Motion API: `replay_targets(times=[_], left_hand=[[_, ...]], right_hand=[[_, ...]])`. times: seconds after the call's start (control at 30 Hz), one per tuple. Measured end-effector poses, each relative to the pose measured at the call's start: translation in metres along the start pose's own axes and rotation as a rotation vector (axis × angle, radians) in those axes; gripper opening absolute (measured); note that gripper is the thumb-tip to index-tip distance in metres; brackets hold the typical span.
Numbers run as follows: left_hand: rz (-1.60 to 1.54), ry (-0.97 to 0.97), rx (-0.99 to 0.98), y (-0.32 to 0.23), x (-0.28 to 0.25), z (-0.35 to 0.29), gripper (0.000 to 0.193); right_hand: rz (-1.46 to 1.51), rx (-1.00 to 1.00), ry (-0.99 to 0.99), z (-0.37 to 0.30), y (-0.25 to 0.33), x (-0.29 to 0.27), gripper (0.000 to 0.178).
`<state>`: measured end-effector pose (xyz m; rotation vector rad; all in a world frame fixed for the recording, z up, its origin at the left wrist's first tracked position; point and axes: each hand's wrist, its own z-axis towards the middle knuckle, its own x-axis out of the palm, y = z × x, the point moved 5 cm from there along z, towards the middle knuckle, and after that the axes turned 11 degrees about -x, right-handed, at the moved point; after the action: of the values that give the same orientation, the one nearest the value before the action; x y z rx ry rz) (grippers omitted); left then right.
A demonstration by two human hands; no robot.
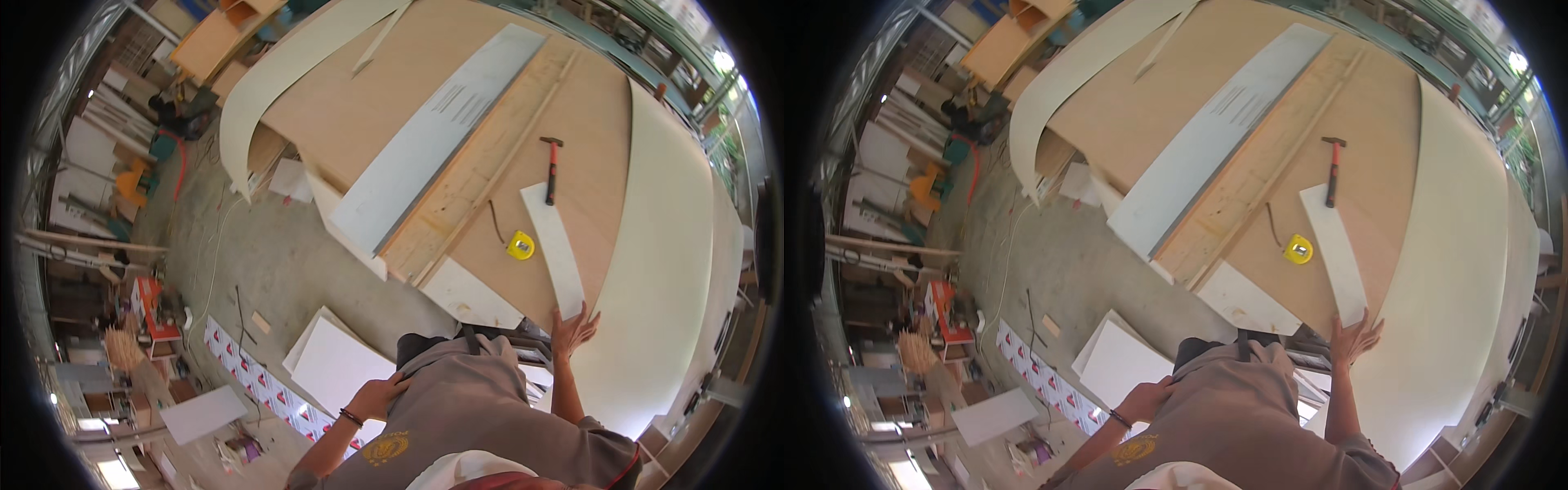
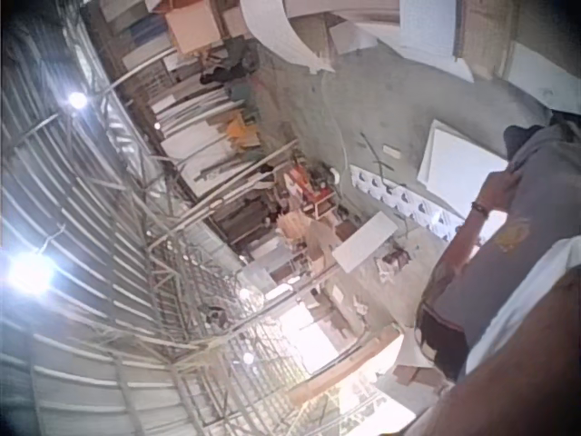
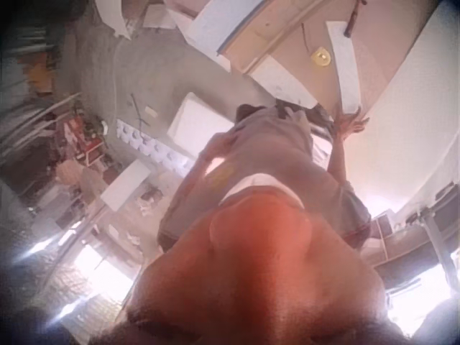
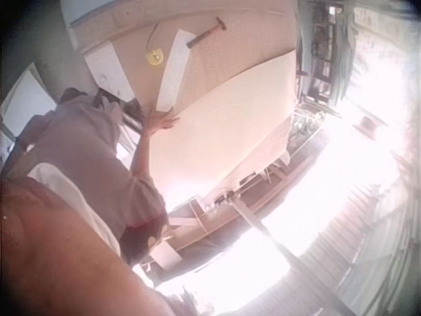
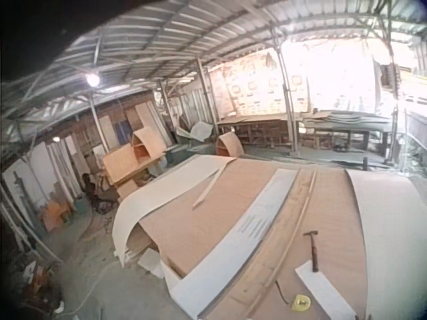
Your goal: The person places a long piece of laminate onto a wooden surface, then uses a measuring tape to measure the width of the wooden board before placing it aside.
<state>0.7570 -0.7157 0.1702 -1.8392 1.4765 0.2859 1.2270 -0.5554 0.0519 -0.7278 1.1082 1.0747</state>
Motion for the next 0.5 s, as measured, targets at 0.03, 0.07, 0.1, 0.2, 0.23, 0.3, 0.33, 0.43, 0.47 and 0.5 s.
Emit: replay_targets(times=[0.03,0.07,0.1,0.2,0.23,0.3,0.33,0.43,0.47,0.5], left_hand=[[0.035,-0.003,0.069,-0.004,-0.010,0.014,0.094],[0.062,-0.009,0.134,-0.010,-0.016,0.024,0.095],[0.097,-0.002,0.185,-0.014,-0.021,0.036,0.098],[0.188,0.070,0.223,-0.017,-0.065,0.033,0.100],[0.192,0.059,0.240,-0.019,-0.069,0.036,0.101],[0.209,0.041,0.279,-0.017,-0.077,0.044,0.101],[0.210,0.054,0.271,-0.016,-0.079,0.048,0.101],[0.193,0.072,0.275,-0.009,-0.077,0.060,0.102],[0.183,0.060,0.289,-0.005,-0.078,0.063,0.103],[0.172,0.050,0.302,-0.001,-0.079,0.066,0.103]], right_hand=[[0.097,-0.040,0.025,0.007,-0.010,0.002,0.087],[0.196,-0.090,0.048,0.016,-0.017,0.003,0.087],[0.296,-0.149,0.069,0.025,-0.022,0.005,0.087],[0.400,-0.188,0.172,0.014,-0.009,0.002,0.083],[0.390,-0.174,0.176,0.013,-0.010,-0.002,0.081],[0.372,-0.139,0.183,0.010,-0.008,-0.006,0.078],[0.355,-0.122,0.173,0.004,-0.007,-0.011,0.078],[0.291,-0.051,0.126,-0.013,0.002,-0.020,0.079],[0.263,0.013,0.105,-0.018,0.004,-0.020,0.079],[0.233,0.077,0.085,-0.022,0.008,-0.018,0.079]])
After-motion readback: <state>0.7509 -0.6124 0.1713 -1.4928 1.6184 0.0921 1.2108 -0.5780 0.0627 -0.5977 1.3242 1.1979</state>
